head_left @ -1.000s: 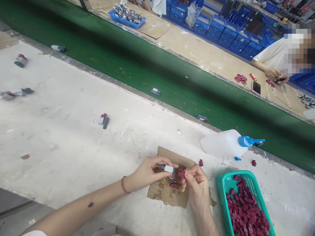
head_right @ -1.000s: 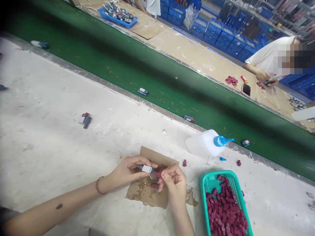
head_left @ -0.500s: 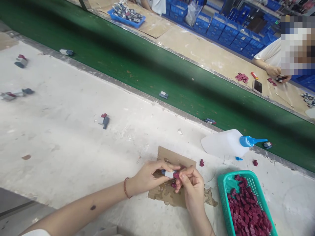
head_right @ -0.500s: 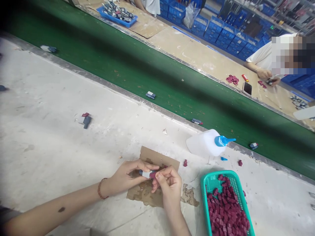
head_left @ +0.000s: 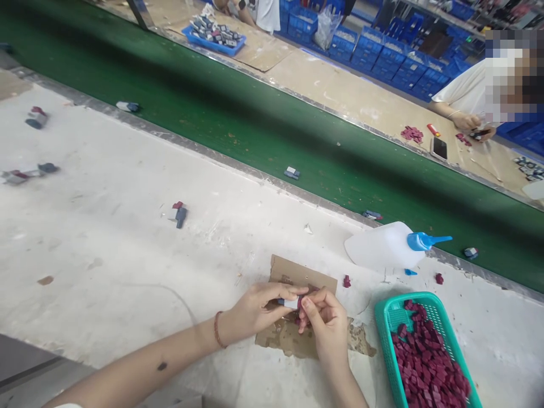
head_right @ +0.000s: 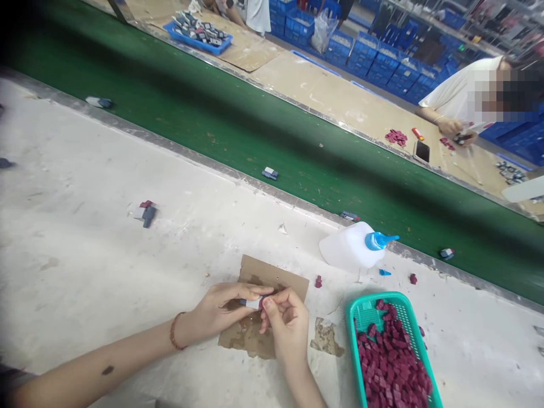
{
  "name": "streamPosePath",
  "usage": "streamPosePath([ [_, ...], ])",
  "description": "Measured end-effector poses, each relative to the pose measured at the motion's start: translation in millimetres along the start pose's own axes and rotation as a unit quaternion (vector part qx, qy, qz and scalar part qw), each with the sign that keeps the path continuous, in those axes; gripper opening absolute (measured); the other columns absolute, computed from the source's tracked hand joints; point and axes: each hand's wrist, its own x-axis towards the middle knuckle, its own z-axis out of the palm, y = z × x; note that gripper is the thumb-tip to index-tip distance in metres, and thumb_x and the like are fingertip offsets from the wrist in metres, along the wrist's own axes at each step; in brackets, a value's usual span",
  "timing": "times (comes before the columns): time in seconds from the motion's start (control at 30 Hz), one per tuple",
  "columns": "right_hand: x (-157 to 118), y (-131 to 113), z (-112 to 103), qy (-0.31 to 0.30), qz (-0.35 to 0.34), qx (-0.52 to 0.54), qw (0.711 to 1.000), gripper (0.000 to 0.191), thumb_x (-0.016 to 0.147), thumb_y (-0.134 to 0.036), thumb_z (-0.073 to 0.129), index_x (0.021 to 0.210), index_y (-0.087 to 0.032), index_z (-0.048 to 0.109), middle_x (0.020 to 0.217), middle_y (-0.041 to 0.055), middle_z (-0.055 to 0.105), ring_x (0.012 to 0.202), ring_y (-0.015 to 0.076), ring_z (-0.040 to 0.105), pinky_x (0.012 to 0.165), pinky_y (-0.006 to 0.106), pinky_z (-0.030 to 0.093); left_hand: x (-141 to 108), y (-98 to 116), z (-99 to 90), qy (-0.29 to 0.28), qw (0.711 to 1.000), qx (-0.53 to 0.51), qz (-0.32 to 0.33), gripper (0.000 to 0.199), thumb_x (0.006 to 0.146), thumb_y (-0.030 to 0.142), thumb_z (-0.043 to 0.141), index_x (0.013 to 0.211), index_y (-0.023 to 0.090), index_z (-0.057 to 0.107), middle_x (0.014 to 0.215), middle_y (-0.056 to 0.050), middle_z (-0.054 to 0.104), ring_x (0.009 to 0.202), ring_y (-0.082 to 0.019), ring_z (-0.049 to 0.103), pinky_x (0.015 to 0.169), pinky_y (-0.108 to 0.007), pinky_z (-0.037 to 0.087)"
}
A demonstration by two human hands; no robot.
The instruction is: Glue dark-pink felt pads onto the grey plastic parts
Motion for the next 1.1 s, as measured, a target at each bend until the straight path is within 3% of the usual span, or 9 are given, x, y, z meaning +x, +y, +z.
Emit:
streamPosePath([
  [0.17, -1.8, -3.2, -1.0, 0.012, -0.050, -0.049, 0.997, 0.041, 0.083, -0.059, 0.065, 0.072, -0.020, 0.058, 0.054, -0.0020, 0.059, 0.045, 0.0107, 0.052, 0.042, 0.021, 0.045, 8.4, 12.5, -2.5, -0.014, 0.999, 0.021, -0.048, 0.009, 0.089, 0.015, 0.062, 0.095, 0.020, 0.066, 0.112, -0.010, 0.076, 0.102, -0.022, 0.073, 0.087, -0.031, 0.060],
  [0.3, -16.1, -23.0, -30.8, 0.058, -0.124, -0.193, 0.972, 0.036, 0.093, -0.051, 0.052, 0.082, -0.020, 0.066, 0.063, 0.0021, 0.065, 0.057, 0.0155, 0.061, 0.052, 0.024, 0.050, 38.9, 17.5, -25.4, 0.004, 0.994, 0.087, -0.064, 0.006, 0.086, 0.023, 0.065, 0.090, 0.020, 0.069, 0.098, -0.009, 0.076, 0.093, -0.022, 0.072, 0.082, -0.032, 0.058],
  [0.5, -47.8, -50.9, -126.6, 0.241, -0.124, -0.496, 0.825, 0.025, 0.089, -0.043, 0.052, 0.091, -0.023, 0.068, 0.089, 0.0084, 0.071, 0.084, 0.0273, 0.066, 0.074, 0.039, 0.053, 128.6, -28.3, -92.9, 0.166, 0.952, 0.225, -0.127, 0.025, 0.076, 0.036, 0.069, 0.095, 0.020, 0.067, 0.098, -0.006, 0.073, 0.087, -0.022, 0.065, 0.079, -0.032, 0.053],
  [0.57, -53.9, -47.1, -151.3, 0.218, -0.102, -0.567, 0.788, 0.024, 0.087, -0.038, 0.050, 0.089, -0.023, 0.069, 0.091, 0.0101, 0.072, 0.090, 0.0320, 0.065, 0.081, 0.047, 0.052, 158.7, -48.2, -110.1, 0.192, 0.933, 0.274, -0.132, 0.024, 0.079, 0.035, 0.064, 0.096, 0.019, 0.066, 0.098, -0.007, 0.072, 0.087, -0.023, 0.065, 0.081, -0.033, 0.052],
  [0.67, -56.9, -33.2, -170.0, 0.165, -0.064, -0.619, 0.765, 0.025, 0.086, -0.027, 0.046, 0.094, -0.022, 0.070, 0.098, 0.0115, 0.072, 0.095, 0.0327, 0.065, 0.085, 0.049, 0.051, 190.5, -70.8, -122.2, 0.165, 0.912, 0.355, -0.119, 0.023, 0.082, 0.032, 0.058, 0.099, 0.017, 0.065, 0.099, -0.010, 0.071, 0.096, -0.027, 0.063, 0.090, -0.040, 0.048],
  [0.8, -53.4, -19.6, -176.5, 0.171, -0.063, -0.636, 0.750, 0.033, 0.085, -0.016, 0.040, 0.100, -0.019, 0.069, 0.106, 0.0136, 0.068, 0.100, 0.0295, 0.065, 0.089, 0.045, 0.052, 207.2, -82.4, -114.0, 0.111, 0.885, 0.449, -0.058, 0.030, 0.086, 0.029, 0.051, 0.109, 0.015, 0.064, 0.119, -0.016, 0.065, 0.120, -0.034, 0.052, 0.104, -0.050, 0.038],
  [0.9, -49.2, -19.6, -178.8, 0.168, -0.053, -0.638, 0.749, 0.028, 0.084, -0.017, 0.043, 0.094, -0.020, 0.068, 0.099, 0.0121, 0.069, 0.094, 0.0293, 0.066, 0.084, 0.043, 0.054, 210.6, -79.8, -94.5, 0.020, 0.883, 0.469, 0.018, 0.039, 0.089, 0.031, 0.049, 0.122, 0.015, 0.061, 0.137, -0.016, 0.055, 0.132, -0.034, 0.042, 0.111, -0.051, 0.032],
  [1.0, -46.4, -22.9, -179.6, 0.160, -0.059, -0.620, 0.766, 0.021, 0.084, -0.019, 0.046, 0.086, -0.022, 0.066, 0.092, 0.0106, 0.070, 0.088, 0.0293, 0.066, 0.079, 0.043, 0.054, 213.8, -76.2, -71.4, -0.077, 0.891, 0.446, 0.026, 0.044, 0.089, 0.029, 0.048, 0.130, 0.017, 0.057, 0.143, -0.014, 0.051, 0.129, -0.034, 0.043, 0.109, -0.053, 0.034],
  [1.1, -46.3, -24.1, -178.9, 0.159, -0.082, -0.590, 0.787, 0.017, 0.084, -0.023, 0.048, 0.080, -0.023, 0.065, 0.085, 0.0088, 0.070, 0.085, 0.0288, 0.066, 0.078, 0.043, 0.055, 219.6, -77.2, -53.0, -0.098, 0.904, 0.417, -0.002, 0.040, 0.090, 0.024, 0.044, 0.126, 0.015, 0.061, 0.132, -0.016, 0.058, 0.119, -0.035, 0.050, 0.104, -0.053, 0.038],
])
